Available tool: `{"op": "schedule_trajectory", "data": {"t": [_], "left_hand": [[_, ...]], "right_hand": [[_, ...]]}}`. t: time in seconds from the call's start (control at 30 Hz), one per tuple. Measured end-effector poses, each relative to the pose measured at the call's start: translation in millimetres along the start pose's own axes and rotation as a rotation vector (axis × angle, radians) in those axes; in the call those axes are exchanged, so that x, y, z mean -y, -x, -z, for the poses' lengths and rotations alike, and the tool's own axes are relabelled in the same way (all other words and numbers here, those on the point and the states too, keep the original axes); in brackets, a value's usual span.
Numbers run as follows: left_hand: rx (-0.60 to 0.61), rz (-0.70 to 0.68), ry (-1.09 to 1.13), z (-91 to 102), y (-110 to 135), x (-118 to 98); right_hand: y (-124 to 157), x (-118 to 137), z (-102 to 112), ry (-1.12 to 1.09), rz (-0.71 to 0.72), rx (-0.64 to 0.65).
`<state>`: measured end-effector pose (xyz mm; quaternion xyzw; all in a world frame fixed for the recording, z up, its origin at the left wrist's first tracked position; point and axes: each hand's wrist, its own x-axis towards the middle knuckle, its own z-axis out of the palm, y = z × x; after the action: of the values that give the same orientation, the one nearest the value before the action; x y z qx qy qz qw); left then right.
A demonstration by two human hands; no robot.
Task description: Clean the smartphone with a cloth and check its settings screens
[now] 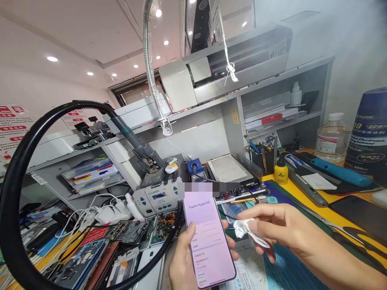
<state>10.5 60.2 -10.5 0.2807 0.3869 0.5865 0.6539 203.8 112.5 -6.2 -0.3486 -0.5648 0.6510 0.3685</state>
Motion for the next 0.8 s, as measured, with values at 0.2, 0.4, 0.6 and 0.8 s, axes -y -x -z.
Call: {"op": "schedule_trajectory", "data": {"t": [0.2,0.4,0.6,0.8], "left_hand": [[0.129,0.004,0.095,6.6,-3,2],[0.234,0.045,0.096,16.1,-7,2],[0.257,0.106,0.080,15.6,-6,4],[0.154,0.207,0.257,11.4,-1,13]], "right_hand": [[0,-2,-6,0.063,0.019,-0.062],[-4,-3,-5,0.230,0.164,-0.182],[-7,13,-15,0.335,0.171,-0.164],[-17,34,-48,0.267,0.081,-0.147]]}}
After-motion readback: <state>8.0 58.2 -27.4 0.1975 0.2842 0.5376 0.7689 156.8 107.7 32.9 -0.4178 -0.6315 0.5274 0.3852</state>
